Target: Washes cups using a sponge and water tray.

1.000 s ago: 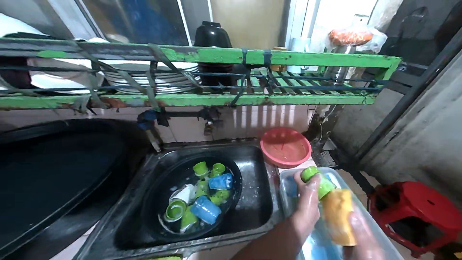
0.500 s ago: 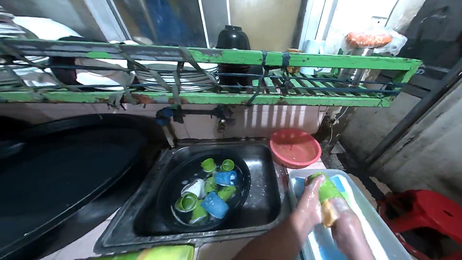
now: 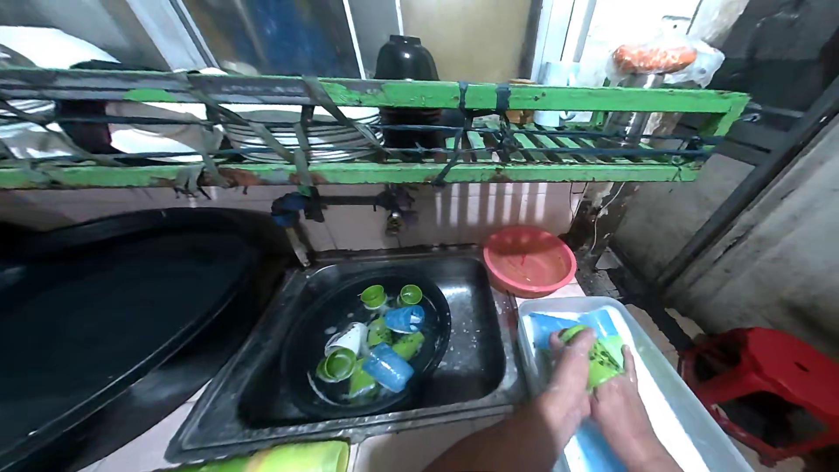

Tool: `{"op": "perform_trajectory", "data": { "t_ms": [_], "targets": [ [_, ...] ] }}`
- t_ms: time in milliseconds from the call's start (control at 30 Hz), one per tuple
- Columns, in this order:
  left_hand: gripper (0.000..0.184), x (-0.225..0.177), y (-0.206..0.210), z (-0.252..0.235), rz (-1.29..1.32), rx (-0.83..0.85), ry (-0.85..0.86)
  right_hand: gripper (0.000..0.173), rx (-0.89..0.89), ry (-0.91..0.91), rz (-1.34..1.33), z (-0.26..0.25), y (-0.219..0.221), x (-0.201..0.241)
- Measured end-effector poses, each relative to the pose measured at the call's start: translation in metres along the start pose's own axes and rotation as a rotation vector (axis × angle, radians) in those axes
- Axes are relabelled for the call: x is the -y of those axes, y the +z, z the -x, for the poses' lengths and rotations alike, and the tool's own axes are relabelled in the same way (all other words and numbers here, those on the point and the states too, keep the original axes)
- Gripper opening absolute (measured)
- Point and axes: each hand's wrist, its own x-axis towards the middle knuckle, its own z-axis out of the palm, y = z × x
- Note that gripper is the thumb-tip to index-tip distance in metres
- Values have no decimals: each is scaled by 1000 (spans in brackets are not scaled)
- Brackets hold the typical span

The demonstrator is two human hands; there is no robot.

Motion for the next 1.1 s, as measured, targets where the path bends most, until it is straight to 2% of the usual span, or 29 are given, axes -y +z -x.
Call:
{"op": "perform_trajectory", "data": {
  "t_ms": [33, 67, 100, 167, 200, 267, 333, 367, 433, 500, 533, 567, 600, 667, 700, 733, 833, 900, 933, 967, 1067, 1100],
  "targets": [
    [66, 6, 2, 1, -27, -50, 8, 36, 1, -103, 109, 2, 5, -11],
    [70, 9, 3, 1, -35, -70, 6, 36, 29, -106, 107, 2, 5, -14],
    [70, 11, 4, 0, -38, -77, 6, 36, 84, -19, 11, 2, -1, -8],
    [65, 4, 2, -7, -34, -83, 34, 37, 197, 320, -369, 0, -23, 11],
    [64, -4, -1, -12, -21, -87, 58, 38, 188, 447, -570, 1, -30, 17],
    [65, -22, -7, -23, 11, -104, 97, 48, 181, 558, -892, 8, -48, 20],
    [72, -36, -16, -33, -16, -106, 88, 50, 149, 521, -1024, 17, -62, 14],
    [80, -39, -21, -34, -81, -67, 90, 50, 83, 469, -993, 22, -68, 12],
    [90, -32, -22, -26, -398, 50, 187, 57, -36, 341, -807, 25, -79, 8],
    [82, -16, -12, -4, -840, 166, 342, 64, -48, 133, -527, 16, -77, 1],
    [75, -7, -7, 9, -1035, 227, 415, 64, -47, 89, -391, 8, -71, -2],
    [70, -2, -2, 19, -1190, 278, 465, 60, -49, 116, -318, 0, -65, -7],
    [69, 1, 3, 25, -1296, 317, 475, 53, -26, 228, -341, -8, -63, -11],
    [78, 0, 8, 30, -1429, 369, 435, 42, -29, 511, -524, -24, -59, -19],
    [80, -2, 9, 29, -1461, 374, 433, 40, -46, 570, -561, -27, -56, -20],
    [79, -3, 7, 26, -1469, 359, 447, 40, -53, 545, -528, -26, -56, -14],
    [50, -12, -5, 13, -1369, 282, 494, 44, -99, 145, -288, -5, -50, 9],
    [51, -17, -14, 10, -1294, 283, 484, 48, -183, -24, -256, 1, -38, 15],
    [51, -20, -13, 11, -1315, 298, 493, 49, -204, -6, -284, -2, -37, 14],
    [52, -23, -8, 13, -1375, 318, 510, 49, -193, 87, -341, -8, -41, 11],
    [76, -22, 5, 17, -1507, 338, 513, 43, -138, 502, -504, -39, -58, 2],
    [77, -24, 6, 17, -1524, 334, 511, 42, -136, 520, -492, -43, -60, 4]
  ]
}}
